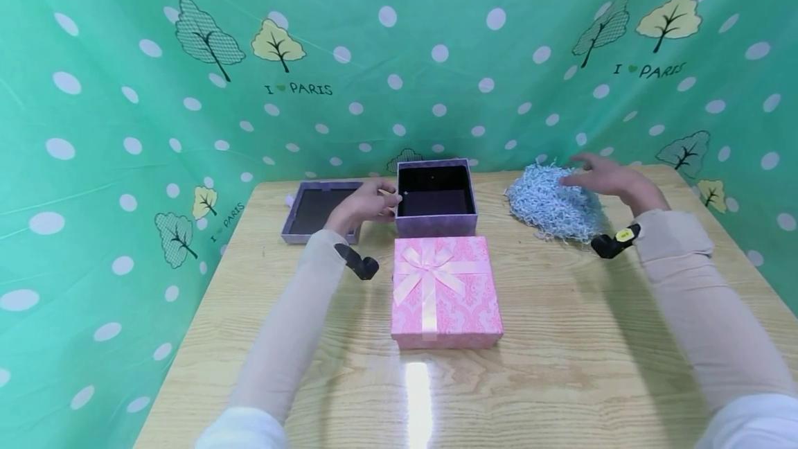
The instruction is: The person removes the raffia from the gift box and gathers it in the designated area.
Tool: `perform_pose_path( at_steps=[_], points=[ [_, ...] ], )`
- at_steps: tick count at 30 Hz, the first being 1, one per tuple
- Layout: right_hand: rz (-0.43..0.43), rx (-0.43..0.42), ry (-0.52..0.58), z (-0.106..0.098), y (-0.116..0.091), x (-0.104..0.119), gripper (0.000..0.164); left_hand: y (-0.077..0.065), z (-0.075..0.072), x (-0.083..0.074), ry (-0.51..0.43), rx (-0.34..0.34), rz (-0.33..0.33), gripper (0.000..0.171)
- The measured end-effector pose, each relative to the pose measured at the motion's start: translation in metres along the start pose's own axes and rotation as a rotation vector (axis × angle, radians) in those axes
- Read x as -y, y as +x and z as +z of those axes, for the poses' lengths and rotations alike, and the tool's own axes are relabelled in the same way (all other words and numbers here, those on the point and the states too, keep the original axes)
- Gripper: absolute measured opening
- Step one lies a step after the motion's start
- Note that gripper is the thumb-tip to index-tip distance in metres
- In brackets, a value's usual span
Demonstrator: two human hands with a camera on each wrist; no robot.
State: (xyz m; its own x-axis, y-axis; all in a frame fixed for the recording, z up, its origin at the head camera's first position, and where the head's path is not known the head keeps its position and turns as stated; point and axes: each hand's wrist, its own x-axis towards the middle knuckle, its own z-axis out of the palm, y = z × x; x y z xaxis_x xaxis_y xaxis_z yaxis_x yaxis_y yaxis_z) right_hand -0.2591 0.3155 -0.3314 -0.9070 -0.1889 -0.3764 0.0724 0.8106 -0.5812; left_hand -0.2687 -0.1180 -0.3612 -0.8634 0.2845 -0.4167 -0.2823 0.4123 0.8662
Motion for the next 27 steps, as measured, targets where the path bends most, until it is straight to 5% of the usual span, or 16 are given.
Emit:
perform_pose_path(
  at_steps=[6,13,19,27],
  points=[
    [-0.026,-0.069,0.002,-0.001,-0.011,0.020,0.094,-0.018,-0.004,-0.009,0.105,-0.025,-0.033,0.035],
    [-0.125,-0.139,0.021,0.010,-0.024,0.044,0.084,-0.040,-0.009,-0.013,0.234,0.021,-0.038,0.035],
    [-0.198,-0.144,0.024,0.028,-0.036,0.060,0.075,-0.056,-0.003,-0.008,0.249,0.084,0.023,0.035],
    [-0.300,-0.141,0.017,0.059,-0.049,0.068,0.062,-0.077,0.006,0.008,0.234,0.127,0.017,0.038]
  ],
)
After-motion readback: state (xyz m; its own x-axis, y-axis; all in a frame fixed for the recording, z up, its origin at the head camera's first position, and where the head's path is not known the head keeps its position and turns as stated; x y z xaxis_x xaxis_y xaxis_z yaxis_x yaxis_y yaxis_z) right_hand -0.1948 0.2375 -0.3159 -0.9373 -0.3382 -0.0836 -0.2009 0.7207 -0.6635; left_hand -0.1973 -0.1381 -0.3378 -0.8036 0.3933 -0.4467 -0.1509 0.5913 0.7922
